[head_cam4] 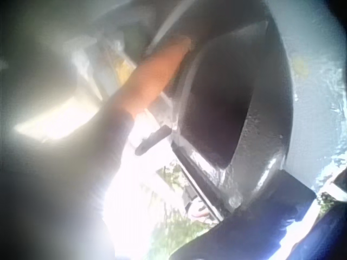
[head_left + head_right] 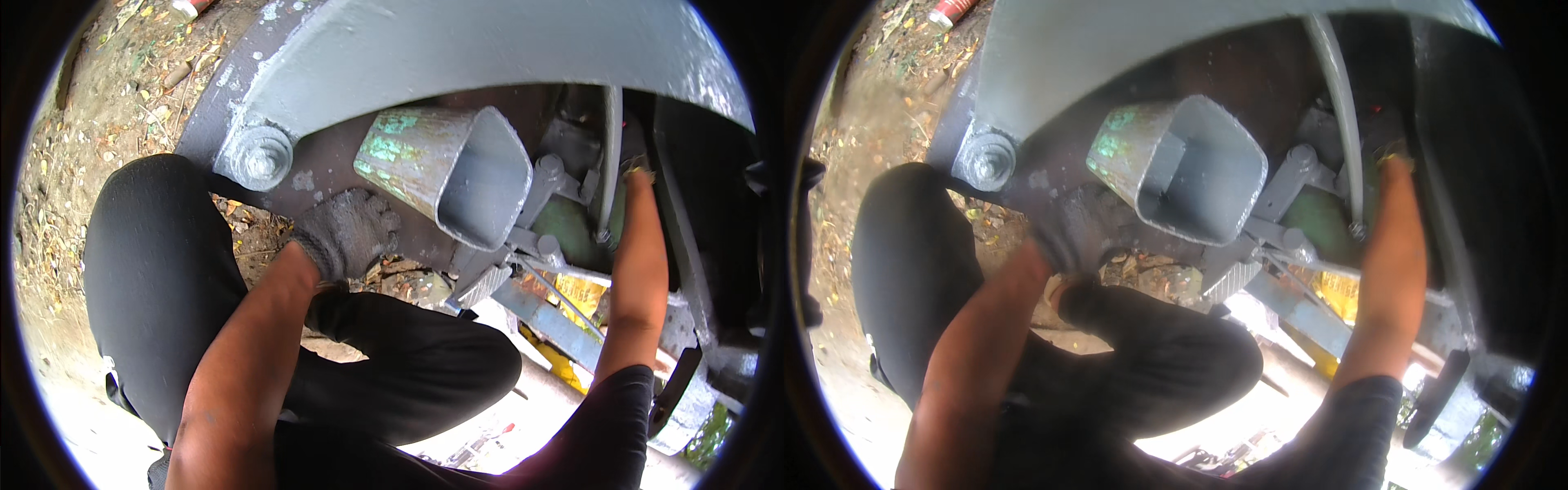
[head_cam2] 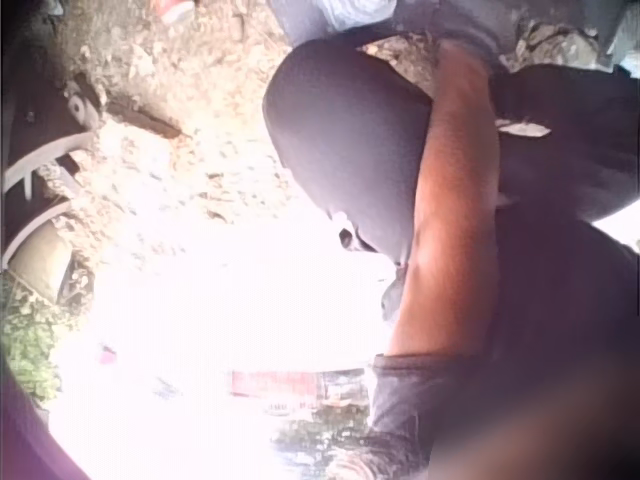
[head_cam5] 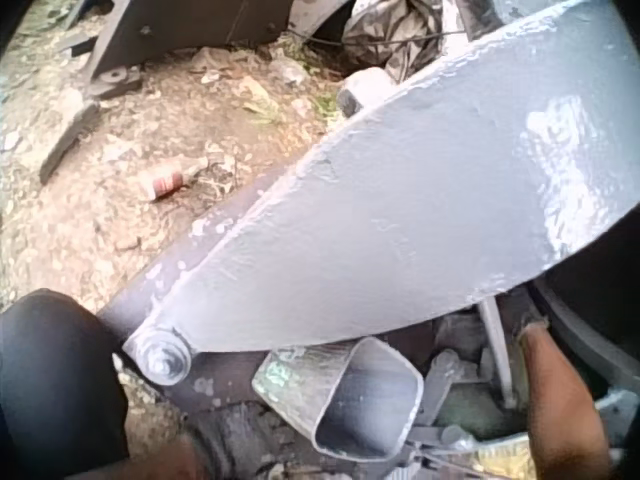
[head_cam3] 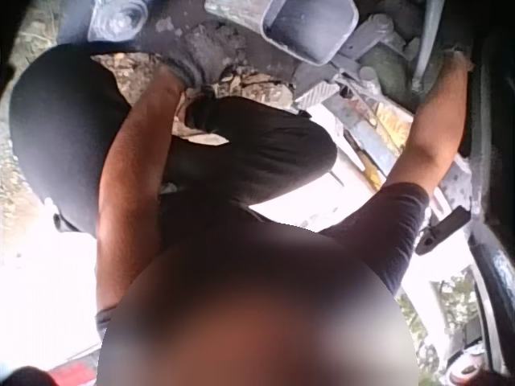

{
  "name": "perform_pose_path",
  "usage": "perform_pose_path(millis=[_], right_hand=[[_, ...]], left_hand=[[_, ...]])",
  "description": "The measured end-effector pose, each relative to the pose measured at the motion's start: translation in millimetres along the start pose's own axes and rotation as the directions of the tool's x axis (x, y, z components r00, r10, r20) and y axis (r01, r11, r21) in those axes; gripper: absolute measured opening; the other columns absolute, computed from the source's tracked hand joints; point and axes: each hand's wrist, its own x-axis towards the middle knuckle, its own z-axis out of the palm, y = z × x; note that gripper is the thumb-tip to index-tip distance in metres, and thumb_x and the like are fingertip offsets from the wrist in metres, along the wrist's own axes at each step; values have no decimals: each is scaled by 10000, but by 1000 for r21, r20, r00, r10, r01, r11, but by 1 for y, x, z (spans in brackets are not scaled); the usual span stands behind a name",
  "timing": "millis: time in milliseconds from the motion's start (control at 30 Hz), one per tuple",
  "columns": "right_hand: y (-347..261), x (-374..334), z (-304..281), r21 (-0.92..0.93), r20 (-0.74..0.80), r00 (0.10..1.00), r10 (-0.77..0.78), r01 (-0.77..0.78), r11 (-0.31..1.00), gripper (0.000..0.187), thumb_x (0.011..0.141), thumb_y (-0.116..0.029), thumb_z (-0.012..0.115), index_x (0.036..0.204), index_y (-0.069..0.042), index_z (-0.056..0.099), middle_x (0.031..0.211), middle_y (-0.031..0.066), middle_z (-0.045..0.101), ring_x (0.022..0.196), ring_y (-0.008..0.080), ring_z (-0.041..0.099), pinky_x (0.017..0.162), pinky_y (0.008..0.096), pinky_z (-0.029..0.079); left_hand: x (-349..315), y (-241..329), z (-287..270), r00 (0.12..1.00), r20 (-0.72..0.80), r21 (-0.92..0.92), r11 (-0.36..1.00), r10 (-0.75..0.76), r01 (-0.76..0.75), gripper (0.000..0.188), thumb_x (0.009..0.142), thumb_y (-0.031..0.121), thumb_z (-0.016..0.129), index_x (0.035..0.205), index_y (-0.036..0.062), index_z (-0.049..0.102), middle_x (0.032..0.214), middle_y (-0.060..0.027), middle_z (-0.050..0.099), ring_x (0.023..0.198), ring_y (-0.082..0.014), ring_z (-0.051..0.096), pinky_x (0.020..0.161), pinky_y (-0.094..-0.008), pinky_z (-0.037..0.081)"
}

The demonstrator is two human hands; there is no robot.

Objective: The person paints the lower frame and mechanical components of a large metal machine using a small brush. They repeatedly dip the brush into a metal paint can and apply grey paint to various parts of the machine's structure.

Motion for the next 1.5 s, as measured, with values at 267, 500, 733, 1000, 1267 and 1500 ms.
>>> perform_pose_path(millis=[267, 500, 733, 1000, 1267, 1500], right_hand=[[-186, -67, -127, 185, -70, 942, 327, -310, 933, 390, 1045, -257, 719, 1383, -63, 708, 1270, 102, 755, 1113, 184, 681, 980, 337, 532], [-351, -179, -160, 169, -390, 820, 419, -384, 908, 357, 1073, -186, 651, 1377, -4, 693, 1315, 132, 742, 1172, 215, 699, 1004, 348, 535], [-440, -276, -159, 551, -350, 623, 700, -467, 691, 339, 1105, -86, 566, 1411, 29, 655, 1400, 172, 685, 1293, 244, 658, 1088, 368, 530], [-418, -220, -115, 727, 59, 835, 547, -411, 550, 262, 1017, -204, 712, 1197, -28, 782, 912, 33, 708, 738, 110, 658, 664, 259, 531], [-402, -123, -15, 532, 147, 962, 229, -272, 802, 262, 937, -319, 702, 1027, -97, 809, 1042, 162, 772, 984, 352, 721, 888, 430, 561], [-386, -173, -29, 686, -21, 895, 446, -311, 657, 254, 975, -284, 703, 1067, -64, 789, 996, 132, 765, 924, 268, 724, 840, 379, 566]], left_hand=[[8, 2, -17, 986, 150, 26, 998, -67, 63, 335, 981, 326, 587, 1174, 117, 765, 1307, -103, 702, 1282, -277, 629, 1153, -468, 452], [4, -3, -13, 998, -61, -33, 999, 15, -17, 366, 878, 335, 675, 1123, 81, 773, 1223, -150, 727, 1201, -321, 676, 1083, -460, 495], [8, -2, -7, 999, 17, -82, 996, -41, 42, 415, 913, 404, 669, 1210, 125, 748, 1316, -131, 685, 1300, -325, 605, 1141, -477, 448], [16, -6, -4, 989, 142, -18, 999, 39, -37, 492, 898, 437, 711, 1275, 121, 724, 1435, -160, 618, 1382, -344, 551, 1178, -468, 449], [15, 47, -38, 876, 482, 97, 995, -20, -31, 334, 862, 225, 676, 1123, 70, 815, 1213, -201, 765, 1152, -394, 729, 1019, -499, 567], [1, 86, -87, 834, 551, 46, 997, 21, -55, 323, 849, 197, 657, 1088, 63, 829, 1157, -222, 778, 1107, -382, 754, 944, -501, 591]])
